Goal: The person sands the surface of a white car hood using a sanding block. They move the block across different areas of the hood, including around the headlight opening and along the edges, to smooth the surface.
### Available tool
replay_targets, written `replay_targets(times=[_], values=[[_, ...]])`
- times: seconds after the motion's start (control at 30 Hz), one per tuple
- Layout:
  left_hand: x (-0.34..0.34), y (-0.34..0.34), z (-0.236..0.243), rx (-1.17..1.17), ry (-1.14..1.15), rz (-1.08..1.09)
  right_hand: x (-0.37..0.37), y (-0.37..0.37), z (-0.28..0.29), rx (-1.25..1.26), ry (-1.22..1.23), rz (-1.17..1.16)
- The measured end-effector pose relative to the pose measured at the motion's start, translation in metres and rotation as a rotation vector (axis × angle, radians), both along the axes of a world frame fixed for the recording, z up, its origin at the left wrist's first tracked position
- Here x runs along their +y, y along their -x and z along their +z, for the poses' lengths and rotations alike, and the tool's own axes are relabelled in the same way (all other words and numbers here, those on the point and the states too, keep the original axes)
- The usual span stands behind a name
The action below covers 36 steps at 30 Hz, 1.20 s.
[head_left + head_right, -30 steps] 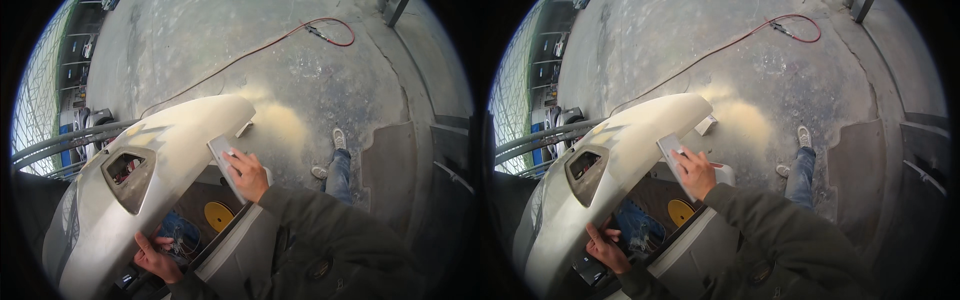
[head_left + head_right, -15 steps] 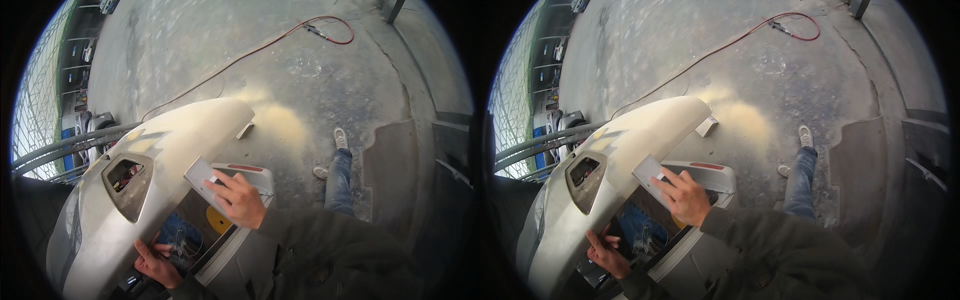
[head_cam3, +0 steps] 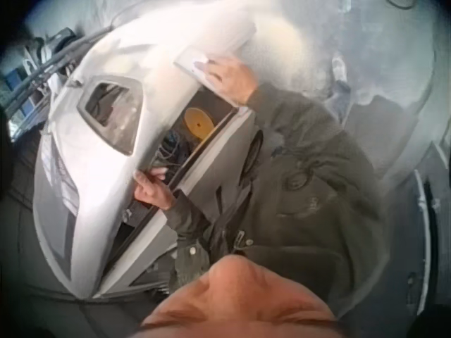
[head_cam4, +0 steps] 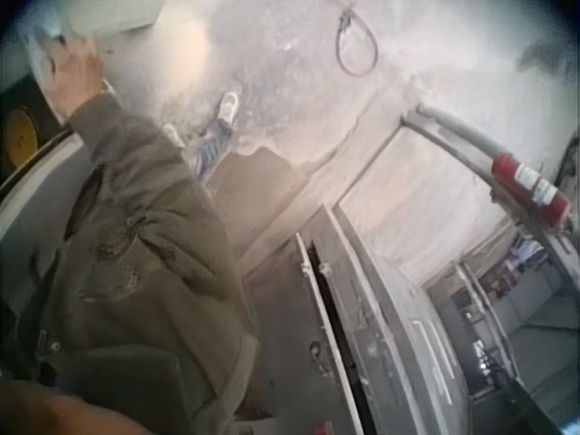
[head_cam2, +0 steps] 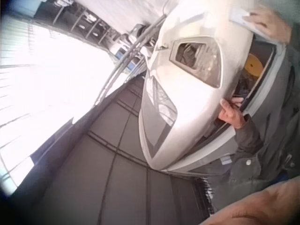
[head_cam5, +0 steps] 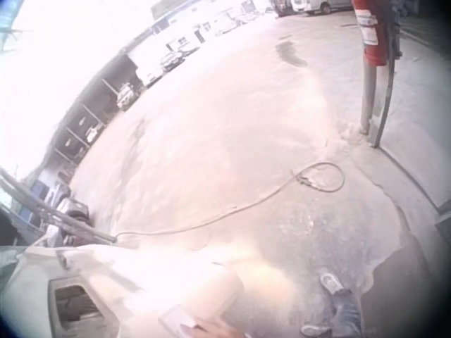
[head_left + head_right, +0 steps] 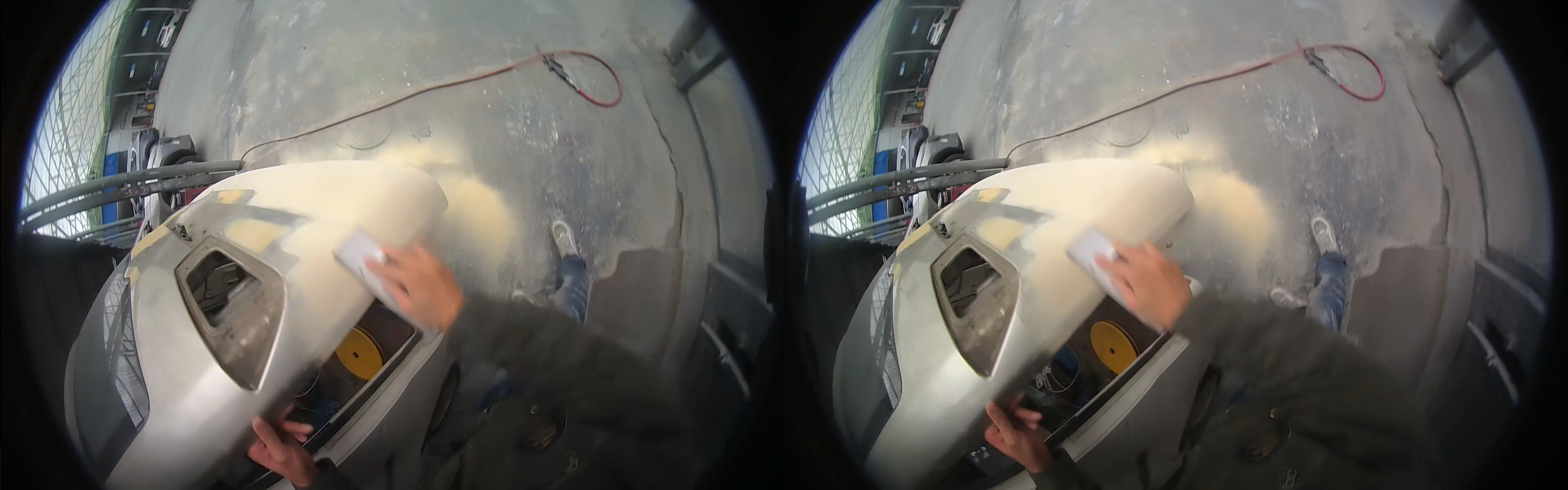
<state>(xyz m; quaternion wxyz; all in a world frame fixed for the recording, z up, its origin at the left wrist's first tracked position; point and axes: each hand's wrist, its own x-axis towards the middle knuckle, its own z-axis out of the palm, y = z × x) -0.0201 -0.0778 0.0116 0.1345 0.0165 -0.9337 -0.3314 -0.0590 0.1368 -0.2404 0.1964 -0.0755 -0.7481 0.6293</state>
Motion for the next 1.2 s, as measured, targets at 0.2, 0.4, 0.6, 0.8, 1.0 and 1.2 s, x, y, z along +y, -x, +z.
replay_targets(times=[0.2, 0.4, 0.6, 0.8, 1.0, 1.2], values=[[-0.007, -0.009, 0.007, -0.107, -0.032, 0.058, 0.029, 0.007, 0.021, -0.087, -0.07, 0.122], [0.003, -0.019, 0.01, -0.146, -0.102, 0.157, 0.069, 0.111, 0.03, -0.198, -0.186, 0.477], [0.033, -0.022, 0.011, -0.123, -0.141, 0.274, 0.077, 0.044, 0.074, -0.12, -0.188, 0.473], [0.034, -0.017, 0.009, -0.175, -0.287, 0.226, 0.084, 0.131, 0.059, -0.099, -0.319, 0.612], [0.041, -0.026, 0.008, -0.104, -0.324, 0.331, 0.099, 0.09, 0.091, -0.128, -0.28, 0.701], [0.008, -0.047, 0.034, -0.726, -0.211, 0.138, 0.098, 0.15, 0.072, -0.151, -0.298, 0.763]])
